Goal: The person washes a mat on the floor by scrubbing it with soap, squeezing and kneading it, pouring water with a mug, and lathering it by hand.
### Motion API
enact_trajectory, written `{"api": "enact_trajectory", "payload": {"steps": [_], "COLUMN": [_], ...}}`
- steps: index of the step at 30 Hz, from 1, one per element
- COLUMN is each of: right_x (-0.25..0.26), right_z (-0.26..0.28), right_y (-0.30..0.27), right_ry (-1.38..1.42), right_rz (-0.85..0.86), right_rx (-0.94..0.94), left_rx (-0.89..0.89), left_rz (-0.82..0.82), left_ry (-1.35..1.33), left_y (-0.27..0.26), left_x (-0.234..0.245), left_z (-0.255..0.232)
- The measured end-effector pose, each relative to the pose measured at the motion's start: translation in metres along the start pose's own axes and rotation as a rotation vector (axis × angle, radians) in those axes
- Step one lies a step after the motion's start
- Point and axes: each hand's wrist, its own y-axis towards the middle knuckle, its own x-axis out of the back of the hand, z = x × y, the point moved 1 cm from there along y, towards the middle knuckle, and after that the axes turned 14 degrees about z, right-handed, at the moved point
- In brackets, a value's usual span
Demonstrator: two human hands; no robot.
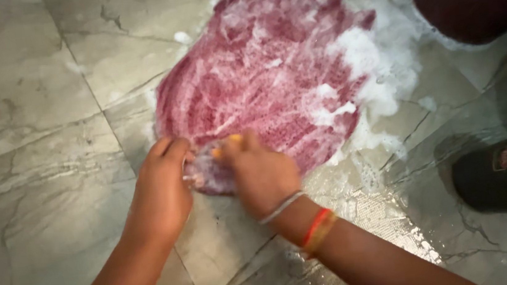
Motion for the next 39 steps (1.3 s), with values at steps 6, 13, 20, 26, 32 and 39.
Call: {"api": "enact_trajectory", "payload": {"steps": [6,13,20,26,32,39], "right_x": [0.028,-0.019,0.005,0.019,0.006,0.013], "right_z": [-0.094,-0.015,0.007,-0.011,0.014,0.024], "right_y": [-0.014,0.005,0.031,0.098,0.097,0.161], "right_ry": [-0.007,-0.077,-0.043,0.005,-0.034,0.043], "right_rz": [0.139,0.026,0.086,-0.122,0.090,-0.136], "right_rx": [-0.526,-0.010,0.295,0.163,0.717,0.360], "left_rx": [0.003,0.098,0.071,-0.103,0.108,0.138], "left_rz": [-0.020,-0.019,-0.025,-0.080,0.141,0.195], "left_ry": [-0.063,-0.087,-0.115,0.179,0.147,0.092], "left_y": [-0.001,-0.007,-0.025,-0.043,-0.035,-0.029], "left_x": [-0.001,-0.010,-0.010,-0.046,-0.055,-0.035], "left_z": [0.001,-0.004,0.001,-0.006,-0.001,0.001]}}
